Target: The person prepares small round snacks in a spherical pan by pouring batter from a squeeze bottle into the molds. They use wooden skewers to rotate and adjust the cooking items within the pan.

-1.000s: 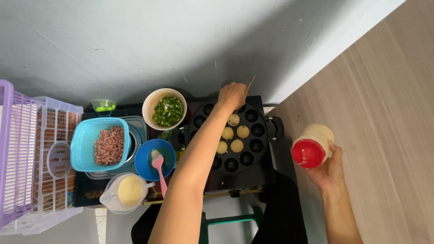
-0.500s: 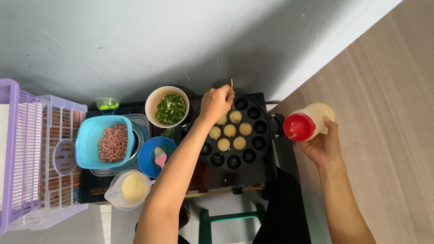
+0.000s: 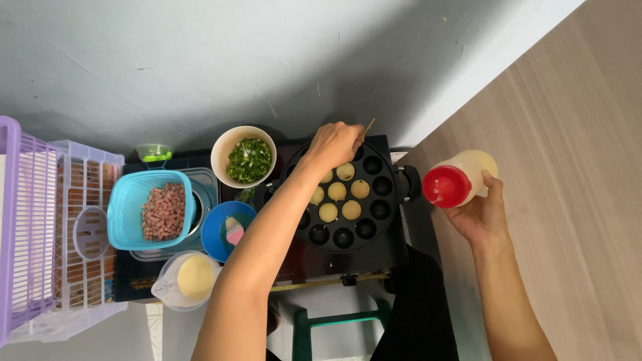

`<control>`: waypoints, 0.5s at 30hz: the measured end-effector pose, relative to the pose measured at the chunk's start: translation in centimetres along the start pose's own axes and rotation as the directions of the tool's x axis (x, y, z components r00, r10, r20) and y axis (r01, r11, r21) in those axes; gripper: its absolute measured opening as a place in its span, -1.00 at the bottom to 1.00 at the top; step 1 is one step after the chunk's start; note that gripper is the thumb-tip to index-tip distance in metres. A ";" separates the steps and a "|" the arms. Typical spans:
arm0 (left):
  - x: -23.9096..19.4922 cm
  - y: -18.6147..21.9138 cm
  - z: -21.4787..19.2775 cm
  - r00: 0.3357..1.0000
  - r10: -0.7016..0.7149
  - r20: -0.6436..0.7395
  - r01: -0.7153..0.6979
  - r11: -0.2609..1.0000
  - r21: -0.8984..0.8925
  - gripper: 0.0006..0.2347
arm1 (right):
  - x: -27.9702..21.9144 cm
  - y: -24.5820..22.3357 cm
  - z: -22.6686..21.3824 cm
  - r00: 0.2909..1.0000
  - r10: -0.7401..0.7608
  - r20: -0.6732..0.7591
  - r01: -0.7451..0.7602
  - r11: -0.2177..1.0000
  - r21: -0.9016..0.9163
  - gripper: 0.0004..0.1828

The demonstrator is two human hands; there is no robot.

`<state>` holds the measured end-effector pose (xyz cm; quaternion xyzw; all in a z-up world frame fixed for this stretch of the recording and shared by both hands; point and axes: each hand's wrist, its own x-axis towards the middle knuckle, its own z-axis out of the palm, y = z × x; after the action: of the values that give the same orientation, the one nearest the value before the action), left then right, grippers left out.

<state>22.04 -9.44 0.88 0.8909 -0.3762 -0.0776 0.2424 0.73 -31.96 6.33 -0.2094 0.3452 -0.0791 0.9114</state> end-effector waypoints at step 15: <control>-1.0 -1.6 1.6 0.990 -0.004 -0.138 0.000 1.000 -0.029 -0.89 | 1.3 0.2 0.3 1.000 -0.006 0.020 0.005 0.999 0.041 -0.24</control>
<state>21.87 -8.35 -1.34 0.8909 -0.3566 -0.0214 0.2805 1.89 -32.06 5.71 -0.1923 0.3339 -0.0866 0.9187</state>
